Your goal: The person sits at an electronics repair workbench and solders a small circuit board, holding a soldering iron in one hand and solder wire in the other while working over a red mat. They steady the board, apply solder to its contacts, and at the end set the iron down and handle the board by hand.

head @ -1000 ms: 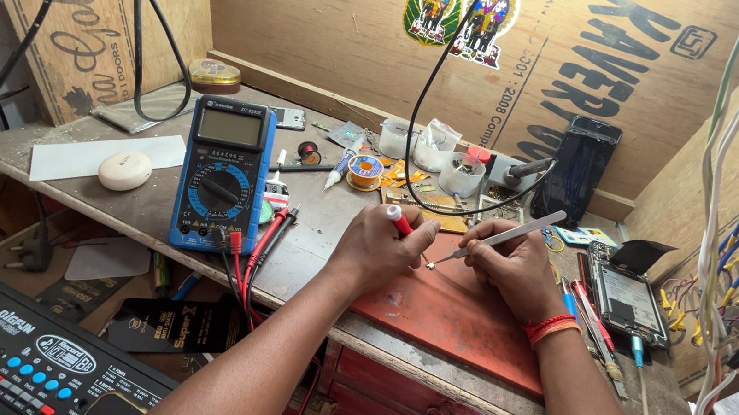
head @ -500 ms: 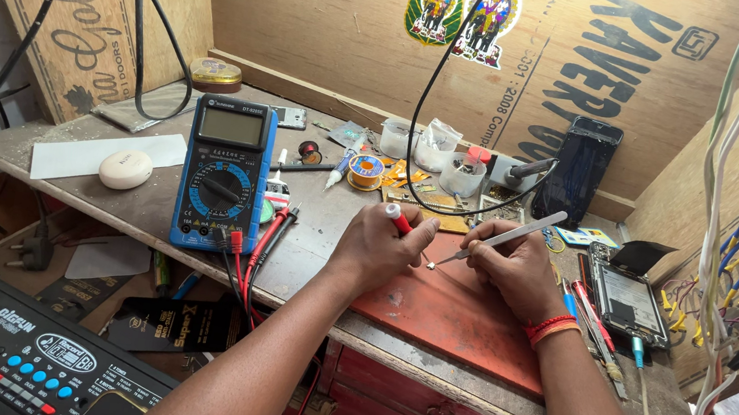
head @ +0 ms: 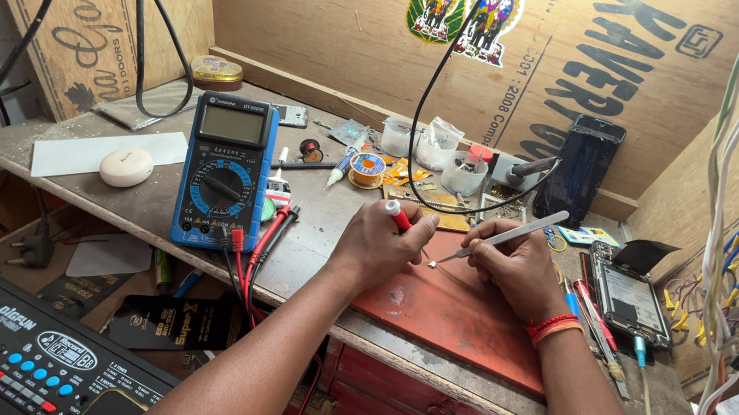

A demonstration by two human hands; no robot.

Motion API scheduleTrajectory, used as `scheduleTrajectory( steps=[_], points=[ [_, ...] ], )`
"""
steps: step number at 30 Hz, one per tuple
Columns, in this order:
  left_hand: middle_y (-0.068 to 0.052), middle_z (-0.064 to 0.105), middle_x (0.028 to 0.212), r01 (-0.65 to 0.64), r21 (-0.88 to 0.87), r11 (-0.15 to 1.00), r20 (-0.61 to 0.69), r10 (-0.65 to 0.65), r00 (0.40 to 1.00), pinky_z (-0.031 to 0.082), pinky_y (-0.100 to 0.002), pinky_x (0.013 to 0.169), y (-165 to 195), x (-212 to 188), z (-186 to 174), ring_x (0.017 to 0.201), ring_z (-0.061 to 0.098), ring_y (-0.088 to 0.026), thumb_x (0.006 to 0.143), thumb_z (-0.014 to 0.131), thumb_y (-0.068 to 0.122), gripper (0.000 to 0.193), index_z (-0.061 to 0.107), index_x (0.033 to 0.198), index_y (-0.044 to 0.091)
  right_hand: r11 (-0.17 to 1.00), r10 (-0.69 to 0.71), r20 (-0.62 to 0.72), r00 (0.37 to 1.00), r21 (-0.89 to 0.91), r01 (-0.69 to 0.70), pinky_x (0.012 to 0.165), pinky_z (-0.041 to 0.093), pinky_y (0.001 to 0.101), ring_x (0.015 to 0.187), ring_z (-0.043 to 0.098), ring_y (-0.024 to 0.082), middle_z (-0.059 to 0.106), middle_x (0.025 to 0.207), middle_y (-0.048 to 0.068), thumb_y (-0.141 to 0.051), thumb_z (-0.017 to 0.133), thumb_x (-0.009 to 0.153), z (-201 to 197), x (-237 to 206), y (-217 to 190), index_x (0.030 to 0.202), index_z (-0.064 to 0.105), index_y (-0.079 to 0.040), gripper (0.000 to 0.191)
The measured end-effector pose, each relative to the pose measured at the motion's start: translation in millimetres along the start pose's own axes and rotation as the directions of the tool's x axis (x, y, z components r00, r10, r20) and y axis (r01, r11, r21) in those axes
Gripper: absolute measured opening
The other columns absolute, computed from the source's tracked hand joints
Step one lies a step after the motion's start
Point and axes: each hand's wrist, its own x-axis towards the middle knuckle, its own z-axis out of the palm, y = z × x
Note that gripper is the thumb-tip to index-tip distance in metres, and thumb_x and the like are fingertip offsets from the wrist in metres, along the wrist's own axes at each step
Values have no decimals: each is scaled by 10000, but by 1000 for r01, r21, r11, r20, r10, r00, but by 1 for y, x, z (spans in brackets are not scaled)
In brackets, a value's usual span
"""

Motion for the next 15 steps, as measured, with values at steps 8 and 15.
scheduleTrajectory(
  steps=[8, 15],
  points=[
    [-58, 704, 582, 16, -25, 1000, -7, -16, 1000, 571, -320, 553, 0, 0, 0, 557, 713, -128, 953, 611, 364, 373, 717, 774, 54, 1000, -12, 10, 1000, 3, 12, 467, 404, 225, 539, 534, 59, 646, 675, 14, -84, 673, 893, 0, 0, -1, 880, 725, -5, 95],
    [-57, 706, 586, 40, -17, 999, 0, -40, 999, 570, -312, 567, 3, 0, -1, 568, 715, -126, 952, 608, 367, 374, 726, 782, 55, 1000, -2, 4, 1000, 5, 2, 468, 412, 226, 538, 542, 59, 655, 677, 14, -85, 675, 888, 1, 0, -1, 884, 726, -8, 92]
  ],
)
